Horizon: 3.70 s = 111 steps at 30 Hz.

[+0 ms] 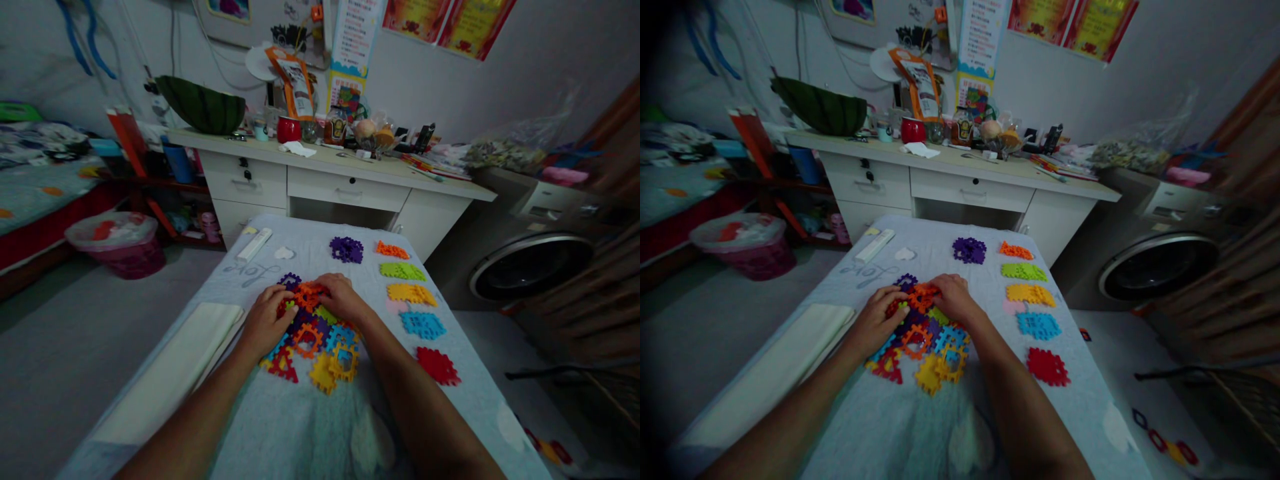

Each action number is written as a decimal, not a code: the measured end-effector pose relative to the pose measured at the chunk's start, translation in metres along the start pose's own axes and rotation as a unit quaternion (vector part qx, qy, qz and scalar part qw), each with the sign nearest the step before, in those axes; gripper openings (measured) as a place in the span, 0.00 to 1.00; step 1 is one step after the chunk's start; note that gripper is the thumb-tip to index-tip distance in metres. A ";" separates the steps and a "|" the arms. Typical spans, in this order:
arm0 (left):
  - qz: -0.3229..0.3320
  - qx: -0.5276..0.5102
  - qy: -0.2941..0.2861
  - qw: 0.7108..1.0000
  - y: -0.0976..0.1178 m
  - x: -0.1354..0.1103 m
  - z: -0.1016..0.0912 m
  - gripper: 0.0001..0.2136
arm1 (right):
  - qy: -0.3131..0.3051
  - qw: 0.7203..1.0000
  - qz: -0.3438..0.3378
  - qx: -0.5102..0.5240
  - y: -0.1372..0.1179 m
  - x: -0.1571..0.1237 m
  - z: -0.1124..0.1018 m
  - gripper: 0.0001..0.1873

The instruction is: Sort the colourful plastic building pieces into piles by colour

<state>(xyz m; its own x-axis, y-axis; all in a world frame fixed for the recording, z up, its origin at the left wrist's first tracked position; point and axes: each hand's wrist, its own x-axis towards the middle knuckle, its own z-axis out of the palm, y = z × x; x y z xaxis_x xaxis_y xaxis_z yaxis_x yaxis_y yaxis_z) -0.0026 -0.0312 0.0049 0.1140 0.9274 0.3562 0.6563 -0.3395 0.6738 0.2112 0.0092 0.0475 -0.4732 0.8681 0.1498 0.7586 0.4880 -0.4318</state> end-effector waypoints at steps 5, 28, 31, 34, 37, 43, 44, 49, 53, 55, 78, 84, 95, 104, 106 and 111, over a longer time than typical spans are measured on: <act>-0.007 -0.004 -0.007 1.000 0.003 0.000 -0.002 0.14 | 0.015 0.999 0.014 0.031 0.007 -0.001 -0.001 0.09; -0.001 -0.028 -0.015 0.999 0.008 -0.001 -0.007 0.14 | -0.034 0.996 -0.014 0.085 0.008 -0.007 -0.005 0.28; -0.003 -0.032 -0.019 0.999 0.007 -0.002 -0.007 0.15 | -0.002 0.995 -0.024 0.099 0.017 -0.006 -0.008 0.29; -0.001 -0.036 -0.025 0.999 0.008 -0.002 -0.008 0.15 | 0.048 0.994 0.008 0.099 0.031 -0.006 -0.014 0.27; 0.005 -0.036 -0.026 0.999 0.009 -0.001 -0.008 0.15 | 0.083 0.991 0.067 0.083 0.045 -0.008 -0.020 0.26; 0.017 -0.009 -0.021 1.000 0.011 -0.002 -0.008 0.17 | 0.047 0.981 0.180 0.058 0.050 -0.012 -0.026 0.29; 0.017 -0.004 -0.021 1.000 0.011 -0.002 -0.008 0.17 | 0.035 0.980 0.190 0.054 0.049 -0.013 -0.026 0.30; 0.019 0.007 -0.027 0.999 0.011 -0.001 -0.009 0.18 | 0.003 0.981 0.195 0.008 0.046 -0.012 -0.024 0.30; 0.020 0.021 -0.035 0.999 0.011 0.000 -0.008 0.18 | -0.003 0.984 0.174 -0.041 0.050 -0.007 -0.019 0.24; 0.021 0.026 -0.034 0.999 0.011 0.000 -0.008 0.18 | -0.008 0.985 0.157 -0.072 0.052 -0.002 -0.017 0.22; 0.024 0.048 -0.053 0.997 0.004 0.001 -0.006 0.18 | 0.123 0.896 0.393 -0.165 0.214 0.025 -0.122 0.14; 0.024 0.052 -0.055 0.997 0.003 0.000 -0.006 0.17 | 0.147 0.891 0.405 -0.144 0.224 0.040 -0.115 0.15; 0.031 0.056 -0.060 0.996 0.002 -0.001 -0.006 0.17 | 0.204 0.895 0.387 -0.090 0.203 0.027 -0.115 0.19; 0.023 0.021 -0.051 0.998 0.005 0.000 -0.006 0.18 | 0.278 0.906 0.295 0.120 0.142 0.001 -0.103 0.16; 0.021 0.018 -0.048 0.998 0.007 0.001 -0.006 0.17 | 0.219 0.939 0.223 0.145 0.117 -0.006 -0.089 0.14; 0.024 0.009 -0.038 0.999 0.007 0.000 -0.006 0.16 | 0.009 0.991 0.112 0.071 0.053 -0.019 -0.050 0.13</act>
<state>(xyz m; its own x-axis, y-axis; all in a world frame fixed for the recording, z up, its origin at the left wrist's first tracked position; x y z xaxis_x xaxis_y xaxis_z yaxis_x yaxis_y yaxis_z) -0.0025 -0.0347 0.0133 0.2008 0.9196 0.3378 0.6614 -0.3816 0.6457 0.2828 0.0237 0.0659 -0.2904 0.9555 0.0513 0.7722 0.2656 -0.5772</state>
